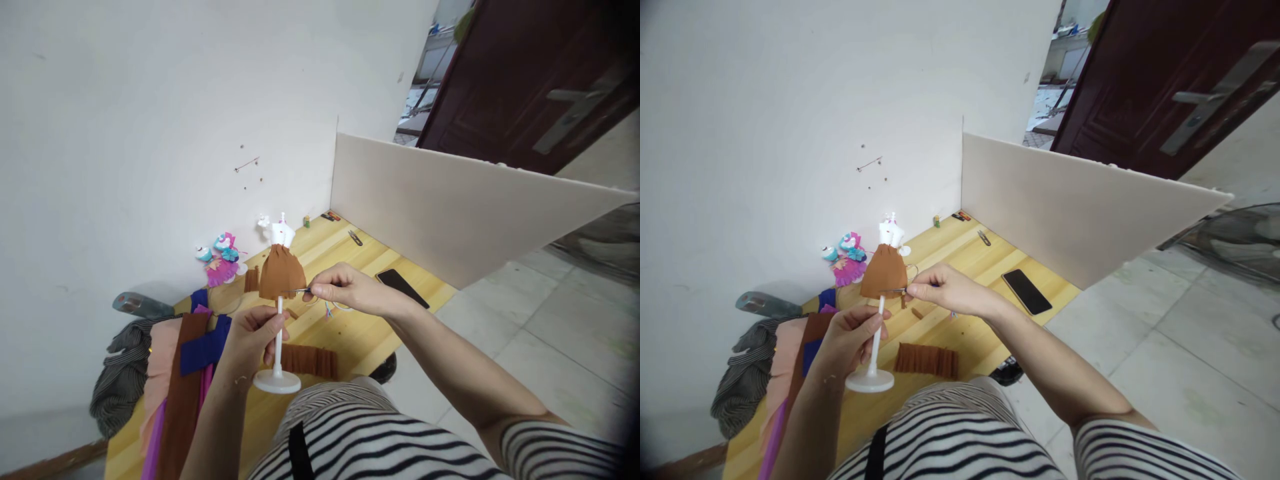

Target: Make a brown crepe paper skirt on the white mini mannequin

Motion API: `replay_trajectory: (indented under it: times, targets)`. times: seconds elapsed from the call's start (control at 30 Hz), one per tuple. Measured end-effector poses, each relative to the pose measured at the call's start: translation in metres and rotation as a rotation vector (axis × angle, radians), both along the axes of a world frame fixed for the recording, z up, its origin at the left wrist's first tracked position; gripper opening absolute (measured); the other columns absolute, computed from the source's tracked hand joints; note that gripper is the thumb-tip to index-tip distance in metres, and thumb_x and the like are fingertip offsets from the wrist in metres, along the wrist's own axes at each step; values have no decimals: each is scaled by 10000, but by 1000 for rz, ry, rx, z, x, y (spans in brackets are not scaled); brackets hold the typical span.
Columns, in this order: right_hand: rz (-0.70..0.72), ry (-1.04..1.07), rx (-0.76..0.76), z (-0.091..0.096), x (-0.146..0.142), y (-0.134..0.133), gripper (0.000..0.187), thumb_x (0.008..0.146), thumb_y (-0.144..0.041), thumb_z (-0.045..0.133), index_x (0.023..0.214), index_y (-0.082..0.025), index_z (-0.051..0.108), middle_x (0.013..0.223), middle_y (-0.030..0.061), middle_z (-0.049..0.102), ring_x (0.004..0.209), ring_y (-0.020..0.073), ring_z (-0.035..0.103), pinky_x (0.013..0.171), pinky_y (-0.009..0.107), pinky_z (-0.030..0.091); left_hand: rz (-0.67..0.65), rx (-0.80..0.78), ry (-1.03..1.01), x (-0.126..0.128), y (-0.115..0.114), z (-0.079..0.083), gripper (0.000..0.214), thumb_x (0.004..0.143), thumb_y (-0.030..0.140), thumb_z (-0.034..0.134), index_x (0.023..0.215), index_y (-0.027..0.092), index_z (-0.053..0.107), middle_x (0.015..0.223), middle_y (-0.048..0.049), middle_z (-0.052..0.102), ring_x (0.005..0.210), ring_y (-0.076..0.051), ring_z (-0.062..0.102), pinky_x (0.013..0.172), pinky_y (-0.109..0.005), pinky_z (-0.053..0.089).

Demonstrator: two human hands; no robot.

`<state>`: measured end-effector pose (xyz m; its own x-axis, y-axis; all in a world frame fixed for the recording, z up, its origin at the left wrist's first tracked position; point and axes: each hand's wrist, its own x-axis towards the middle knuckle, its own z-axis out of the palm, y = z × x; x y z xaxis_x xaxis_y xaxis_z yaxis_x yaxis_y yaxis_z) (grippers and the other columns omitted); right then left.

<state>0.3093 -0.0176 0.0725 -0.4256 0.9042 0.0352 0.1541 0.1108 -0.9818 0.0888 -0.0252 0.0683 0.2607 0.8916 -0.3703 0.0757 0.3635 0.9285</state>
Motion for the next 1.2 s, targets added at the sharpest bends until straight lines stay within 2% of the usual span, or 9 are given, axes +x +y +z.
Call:
replay_trajectory:
  times: [0.3,0.47,0.7,0.87,1.03,1.2]
  targets:
    - [3,43,-10,4,-1,-1,466,792,-560,578,746,-112,697,519,-53,386,503,75,312,484,227,266,-24,8,6,0,-1,-1,389,555,456,786,702,103,720,491,-15,624,257,-32,398,271,-152,254]
    - [4,76,-37,-1,0,0,450,769,-552,614,751,-111,703,581,-13,514,547,93,414,515,236,338,-14,23,-2,0,0,-3,379,565,453,783,692,103,716,492,-14,625,257,-28,393,273,-149,252]
    - [-10,93,-53,-2,0,0,459,752,-570,625,758,-120,713,653,27,618,580,107,469,533,242,367,-12,35,13,-2,0,-5,366,569,441,780,702,106,716,496,-18,630,258,-33,391,271,-159,259]
    - [0,85,-30,0,1,1,447,767,-559,608,743,-124,709,559,-23,516,501,73,344,460,223,260,-6,20,8,0,-1,-3,371,554,445,785,697,110,715,485,-13,621,261,-35,391,274,-158,258]
    - [-6,50,-75,-6,3,0,459,794,-554,579,798,-116,717,498,-64,368,457,66,278,424,216,237,0,30,15,2,-2,-2,366,554,440,782,691,108,714,481,-13,618,260,-34,387,276,-160,254]
    - [-11,55,-71,-8,3,0,469,789,-554,587,797,-105,720,525,-49,399,471,65,297,423,212,261,-9,30,7,0,-1,-5,348,570,425,776,704,110,719,485,-10,619,254,-34,391,274,-158,252]
